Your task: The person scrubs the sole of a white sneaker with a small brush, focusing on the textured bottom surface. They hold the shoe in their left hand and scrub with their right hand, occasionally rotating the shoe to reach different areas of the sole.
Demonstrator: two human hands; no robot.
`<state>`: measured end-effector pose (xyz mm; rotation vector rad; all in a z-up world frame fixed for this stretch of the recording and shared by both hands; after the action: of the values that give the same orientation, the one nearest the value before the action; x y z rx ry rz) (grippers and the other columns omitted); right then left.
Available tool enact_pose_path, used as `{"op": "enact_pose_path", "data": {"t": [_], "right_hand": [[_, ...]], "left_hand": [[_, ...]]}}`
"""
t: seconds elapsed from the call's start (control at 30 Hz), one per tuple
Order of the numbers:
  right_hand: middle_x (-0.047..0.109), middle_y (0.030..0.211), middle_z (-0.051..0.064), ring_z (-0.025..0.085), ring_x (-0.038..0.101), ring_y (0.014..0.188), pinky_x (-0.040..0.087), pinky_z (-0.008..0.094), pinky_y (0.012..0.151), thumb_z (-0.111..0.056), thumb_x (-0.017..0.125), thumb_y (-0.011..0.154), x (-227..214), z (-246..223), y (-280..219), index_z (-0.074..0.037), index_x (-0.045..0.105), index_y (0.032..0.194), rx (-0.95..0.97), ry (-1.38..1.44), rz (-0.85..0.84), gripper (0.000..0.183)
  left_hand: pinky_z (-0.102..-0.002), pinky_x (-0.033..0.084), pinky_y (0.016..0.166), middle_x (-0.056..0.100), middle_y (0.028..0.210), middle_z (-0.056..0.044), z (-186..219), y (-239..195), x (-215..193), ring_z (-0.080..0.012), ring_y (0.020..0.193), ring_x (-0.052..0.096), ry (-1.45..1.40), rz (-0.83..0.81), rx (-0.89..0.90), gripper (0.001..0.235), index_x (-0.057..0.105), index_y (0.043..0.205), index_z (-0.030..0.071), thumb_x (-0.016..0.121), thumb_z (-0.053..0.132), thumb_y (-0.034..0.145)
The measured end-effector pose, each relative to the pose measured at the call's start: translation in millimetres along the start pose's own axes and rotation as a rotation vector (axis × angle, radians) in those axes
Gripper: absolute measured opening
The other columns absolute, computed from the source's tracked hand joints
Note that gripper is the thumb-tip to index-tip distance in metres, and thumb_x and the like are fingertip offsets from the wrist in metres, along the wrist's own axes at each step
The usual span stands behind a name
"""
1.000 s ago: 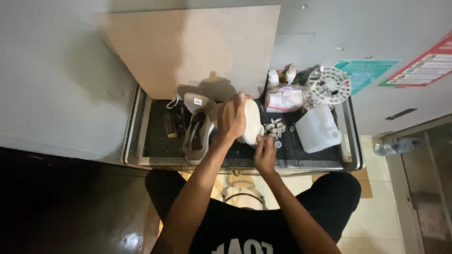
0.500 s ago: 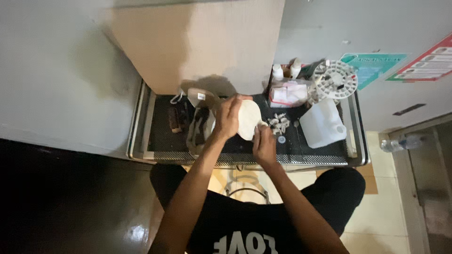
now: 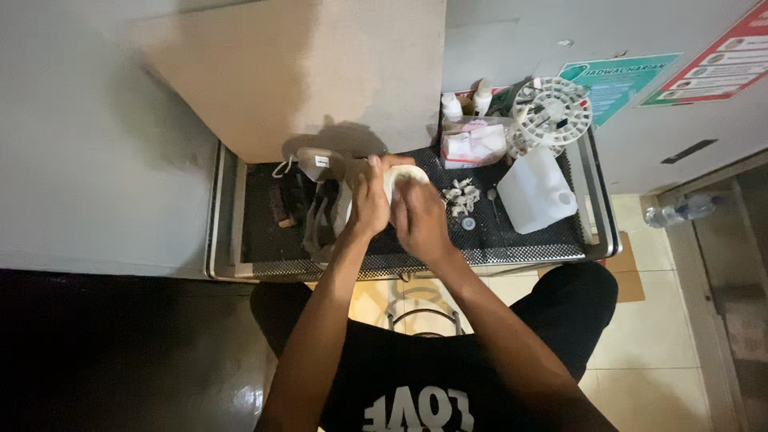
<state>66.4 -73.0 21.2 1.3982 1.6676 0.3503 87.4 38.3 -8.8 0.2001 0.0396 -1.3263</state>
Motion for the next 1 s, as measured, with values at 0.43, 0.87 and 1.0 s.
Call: {"op": "enact_pose_path", "data": {"t": [0.43, 0.87, 1.0], "right_hand": [[0.067, 0.091, 0.02, 0.04, 0.063, 0.077, 0.041, 0.045, 0.078, -0.004, 0.056, 0.099, -41, -13, 41, 0.001, 0.058, 0.109, -0.032, -0.031, 0.119, 0.011], [0.061, 0.082, 0.01, 0.035, 0.058, 0.071, 0.034, 0.044, 0.07, -0.004, 0.06, 0.09, 11, 37, -68, -0.007, 0.062, 0.09, -0.071, -0.12, -0.09, 0.004], [0.056, 0.091, 0.02, 0.043, 0.054, 0.083, 0.036, 0.051, 0.077, -0.004, 0.058, 0.094, -18, 40, -12, -0.001, 0.058, 0.102, -0.103, -0.15, 0.073, 0.008]], "left_hand": [[-0.055, 0.045, 0.086, 0.067, 0.095, -0.032, -13, 14, 29, -0.0495, 0.085, 0.06, 0.081, -0.008, 0.065, 0.077, 0.073, 0.104, 0.001, 0.014, 0.052, 0.106], [-0.034, 0.048, 0.09, 0.071, 0.092, -0.013, 7, 21, 26, -0.0236, 0.088, 0.065, -0.052, 0.031, 0.13, 0.08, 0.075, 0.101, 0.015, 0.007, 0.056, 0.107], [-0.037, 0.049, 0.087, 0.071, 0.091, -0.015, 27, 13, 36, -0.0268, 0.087, 0.064, -0.036, -0.013, 0.179, 0.077, 0.074, 0.104, 0.014, 0.01, 0.056, 0.105]]}}
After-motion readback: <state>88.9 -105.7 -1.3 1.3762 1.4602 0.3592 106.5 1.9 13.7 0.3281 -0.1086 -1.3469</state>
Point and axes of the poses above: each hand's wrist, its own y-axis towards the middle knuckle, its own x-axis out of the palm, z = x × y, the point moved 8 cm from there along y, towards the middle knuckle
